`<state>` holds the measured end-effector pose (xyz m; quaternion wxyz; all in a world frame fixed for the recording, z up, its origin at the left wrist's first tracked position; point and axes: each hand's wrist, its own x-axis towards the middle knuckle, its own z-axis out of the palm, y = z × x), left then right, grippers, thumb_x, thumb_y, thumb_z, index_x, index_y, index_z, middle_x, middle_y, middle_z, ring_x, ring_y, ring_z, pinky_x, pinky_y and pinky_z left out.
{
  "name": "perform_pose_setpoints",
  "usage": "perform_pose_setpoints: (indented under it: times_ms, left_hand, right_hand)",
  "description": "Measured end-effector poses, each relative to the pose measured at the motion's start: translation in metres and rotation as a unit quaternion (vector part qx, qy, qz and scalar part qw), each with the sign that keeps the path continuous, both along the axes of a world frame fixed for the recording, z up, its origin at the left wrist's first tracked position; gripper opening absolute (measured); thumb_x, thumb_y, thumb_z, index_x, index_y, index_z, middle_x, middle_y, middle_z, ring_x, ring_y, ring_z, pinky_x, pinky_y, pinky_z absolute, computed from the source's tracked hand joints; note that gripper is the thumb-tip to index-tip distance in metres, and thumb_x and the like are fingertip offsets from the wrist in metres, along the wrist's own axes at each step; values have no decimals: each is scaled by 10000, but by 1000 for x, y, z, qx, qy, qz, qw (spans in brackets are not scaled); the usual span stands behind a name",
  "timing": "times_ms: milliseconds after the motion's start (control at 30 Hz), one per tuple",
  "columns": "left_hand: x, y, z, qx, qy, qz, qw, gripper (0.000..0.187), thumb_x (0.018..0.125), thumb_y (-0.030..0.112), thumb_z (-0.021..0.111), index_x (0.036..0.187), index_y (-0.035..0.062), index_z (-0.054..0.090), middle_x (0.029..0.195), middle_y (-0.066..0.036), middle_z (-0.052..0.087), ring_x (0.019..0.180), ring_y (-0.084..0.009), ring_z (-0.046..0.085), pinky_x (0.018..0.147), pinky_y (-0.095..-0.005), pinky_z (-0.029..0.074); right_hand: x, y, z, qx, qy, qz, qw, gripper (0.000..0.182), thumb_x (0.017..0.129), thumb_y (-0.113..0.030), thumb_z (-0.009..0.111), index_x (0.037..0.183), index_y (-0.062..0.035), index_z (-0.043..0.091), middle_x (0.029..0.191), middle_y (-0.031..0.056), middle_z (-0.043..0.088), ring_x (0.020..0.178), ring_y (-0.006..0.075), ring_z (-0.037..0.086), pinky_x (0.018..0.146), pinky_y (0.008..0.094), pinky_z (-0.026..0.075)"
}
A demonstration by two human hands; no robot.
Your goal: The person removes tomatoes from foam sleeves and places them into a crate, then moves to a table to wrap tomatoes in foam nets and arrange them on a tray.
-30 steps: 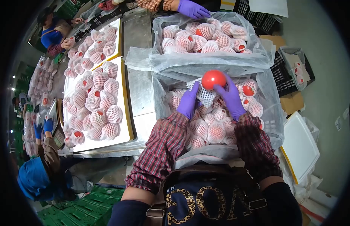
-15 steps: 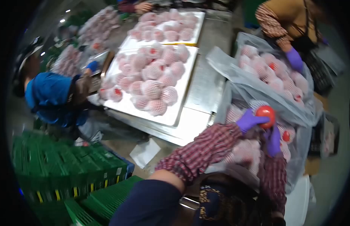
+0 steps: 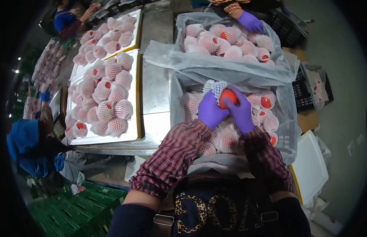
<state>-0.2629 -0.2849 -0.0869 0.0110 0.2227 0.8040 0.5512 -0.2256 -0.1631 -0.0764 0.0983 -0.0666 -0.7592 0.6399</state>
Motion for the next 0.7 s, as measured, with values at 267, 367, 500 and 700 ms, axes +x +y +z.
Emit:
perform_pose_setpoints:
  times_ms: [267,367,500,700]
  left_hand:
    - [-7,-5,17,424,-438,-213,764,446,752,137,666,1147,30,489,1057,-108,575,956,-207,580,823,-329,483]
    - [-8,-7,10,479,-550,-267,630,496,800,143,617,1222,-1,400,1150,-145,532,1050,-236,543,921,-376,434]
    - [-8,-14,11,506,-588,-267,572,483,799,152,618,1211,3,413,1133,-145,540,1061,-249,533,921,-387,433]
    - [-18,1,-7,396,-451,-224,768,529,764,124,624,1232,32,395,1133,-144,534,1017,-227,553,873,-334,456]
  right_hand:
    - [1,28,-22,-209,-70,14,975,409,829,-138,526,1214,-43,431,1125,100,527,1022,160,525,864,258,425]
    - [-1,45,-63,-84,-128,120,981,479,819,-146,574,1249,-46,387,1185,117,497,1070,198,509,899,290,415]
    - [12,34,-30,255,-49,195,946,535,790,-154,629,1254,-46,385,1227,148,476,1101,246,497,938,331,394]
    - [-3,46,2,-376,-60,-47,923,271,852,-111,537,1101,-9,505,1072,111,565,943,194,553,832,313,436]
